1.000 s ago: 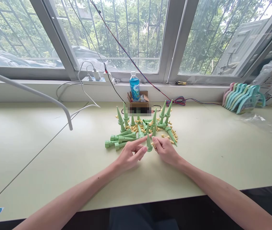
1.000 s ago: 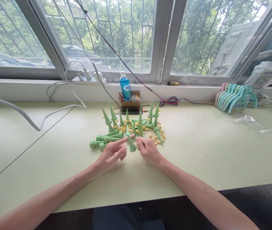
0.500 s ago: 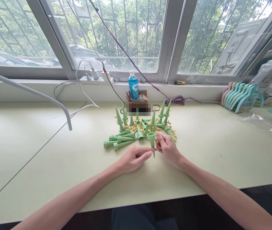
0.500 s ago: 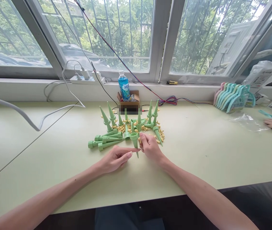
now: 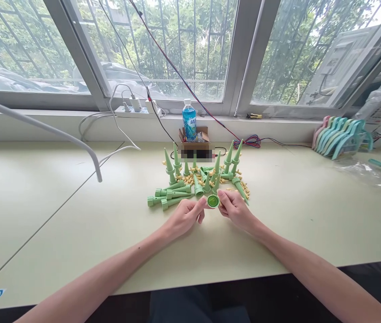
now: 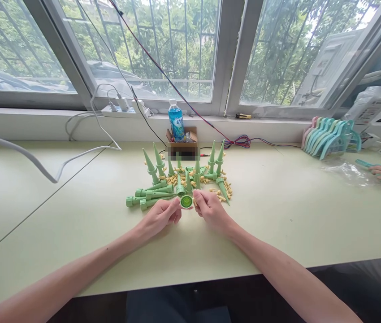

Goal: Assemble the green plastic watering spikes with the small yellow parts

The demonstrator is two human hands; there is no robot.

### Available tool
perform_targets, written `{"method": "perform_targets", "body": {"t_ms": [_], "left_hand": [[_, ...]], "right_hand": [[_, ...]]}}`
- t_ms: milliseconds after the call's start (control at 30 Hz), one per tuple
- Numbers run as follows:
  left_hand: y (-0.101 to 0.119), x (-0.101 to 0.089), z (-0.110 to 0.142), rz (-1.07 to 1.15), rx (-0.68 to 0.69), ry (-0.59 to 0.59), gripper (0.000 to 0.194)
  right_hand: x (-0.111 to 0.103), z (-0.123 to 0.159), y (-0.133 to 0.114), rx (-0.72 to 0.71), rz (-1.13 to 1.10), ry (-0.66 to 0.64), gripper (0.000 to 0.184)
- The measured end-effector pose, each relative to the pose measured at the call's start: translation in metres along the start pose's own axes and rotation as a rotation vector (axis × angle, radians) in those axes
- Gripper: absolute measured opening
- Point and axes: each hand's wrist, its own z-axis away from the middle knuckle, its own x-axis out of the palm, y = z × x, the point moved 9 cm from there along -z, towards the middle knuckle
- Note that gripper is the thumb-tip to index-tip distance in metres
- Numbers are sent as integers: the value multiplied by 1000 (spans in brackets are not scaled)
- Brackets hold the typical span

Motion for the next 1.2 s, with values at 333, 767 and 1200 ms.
{"method": "perform_targets", "body": {"t_ms": [333,767,1200], "left_hand": [[8,-1,1,-43,59,-39,50],[29,-4,8,-387,405,92,19],[12,-18,4,-170,181,243,30]], "right_hand": [[2,0,-2,-7,120,-19,49],[0,0,-4,-69,257,2,50],[-19,-2,0,-59,262,217,50]]}}
